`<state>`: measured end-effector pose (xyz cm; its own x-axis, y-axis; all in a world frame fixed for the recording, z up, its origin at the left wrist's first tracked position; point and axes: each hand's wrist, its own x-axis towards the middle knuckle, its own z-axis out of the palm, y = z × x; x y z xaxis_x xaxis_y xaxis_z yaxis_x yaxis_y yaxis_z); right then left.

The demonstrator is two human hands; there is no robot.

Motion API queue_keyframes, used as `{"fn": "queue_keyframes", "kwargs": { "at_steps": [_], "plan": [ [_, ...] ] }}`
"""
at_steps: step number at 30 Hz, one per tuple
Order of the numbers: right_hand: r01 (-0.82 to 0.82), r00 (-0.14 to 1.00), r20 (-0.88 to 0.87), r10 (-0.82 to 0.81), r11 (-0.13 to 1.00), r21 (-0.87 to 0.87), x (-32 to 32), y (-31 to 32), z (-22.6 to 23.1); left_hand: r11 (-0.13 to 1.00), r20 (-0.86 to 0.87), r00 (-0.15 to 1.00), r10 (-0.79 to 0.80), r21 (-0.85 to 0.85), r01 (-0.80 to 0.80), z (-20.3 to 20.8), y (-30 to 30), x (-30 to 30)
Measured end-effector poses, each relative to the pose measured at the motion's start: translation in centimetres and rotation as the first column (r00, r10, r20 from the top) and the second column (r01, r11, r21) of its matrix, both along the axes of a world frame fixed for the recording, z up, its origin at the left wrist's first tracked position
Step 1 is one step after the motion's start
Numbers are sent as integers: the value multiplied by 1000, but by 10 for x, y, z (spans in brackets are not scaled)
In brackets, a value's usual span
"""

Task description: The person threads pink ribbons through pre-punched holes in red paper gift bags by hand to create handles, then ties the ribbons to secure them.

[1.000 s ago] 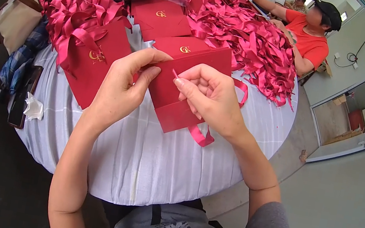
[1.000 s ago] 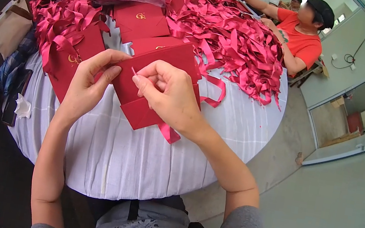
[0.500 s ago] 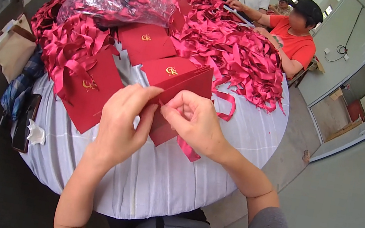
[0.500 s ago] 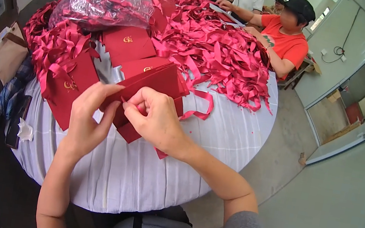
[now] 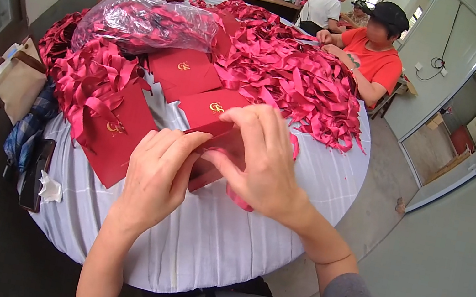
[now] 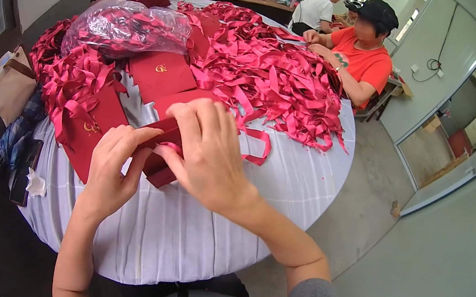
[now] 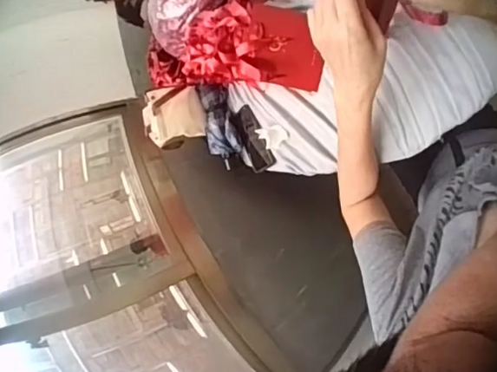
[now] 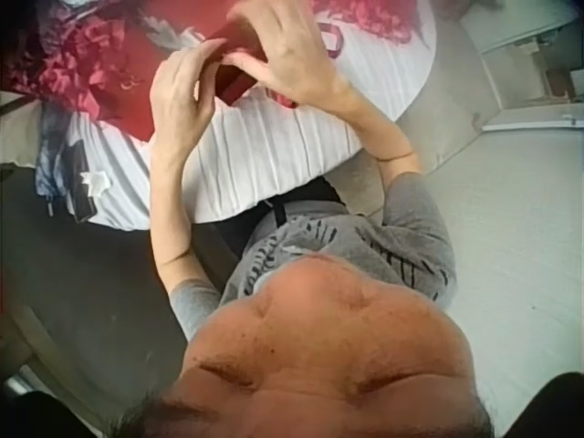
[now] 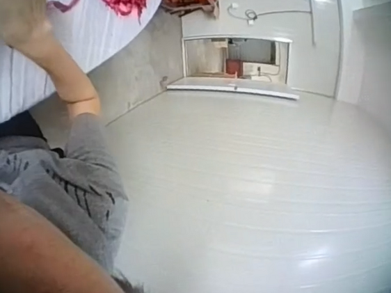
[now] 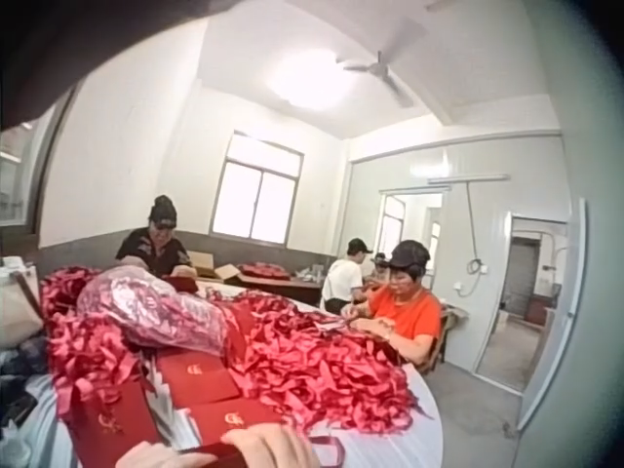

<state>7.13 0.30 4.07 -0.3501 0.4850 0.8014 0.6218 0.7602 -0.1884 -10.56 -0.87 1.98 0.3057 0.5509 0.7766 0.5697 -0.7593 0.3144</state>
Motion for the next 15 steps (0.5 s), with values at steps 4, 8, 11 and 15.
{"fn": "queue_keyframes", "kwargs": {
  "at_steps": [4, 8, 11, 15],
  "plan": [
    [-95, 953, 259, 153, 970, -225, 11, 10, 11, 999, -36, 999, -28, 29, 29, 1, -1, 1],
    [-251, 861, 251, 442, 799, -546, 15, 32, 35, 998, -21, 1000, 2, 67, -1, -2, -2, 2],
    [-186, 827, 235, 511, 643, -742, 8, 45, 49, 996, -30, 999, 11, 88, -9, -4, -2, 4],
    [-86, 826, 266, 497, 577, -812, 4, 60, 56, 994, -59, 998, 11, 105, -4, 0, -2, 8]
  ]
}}
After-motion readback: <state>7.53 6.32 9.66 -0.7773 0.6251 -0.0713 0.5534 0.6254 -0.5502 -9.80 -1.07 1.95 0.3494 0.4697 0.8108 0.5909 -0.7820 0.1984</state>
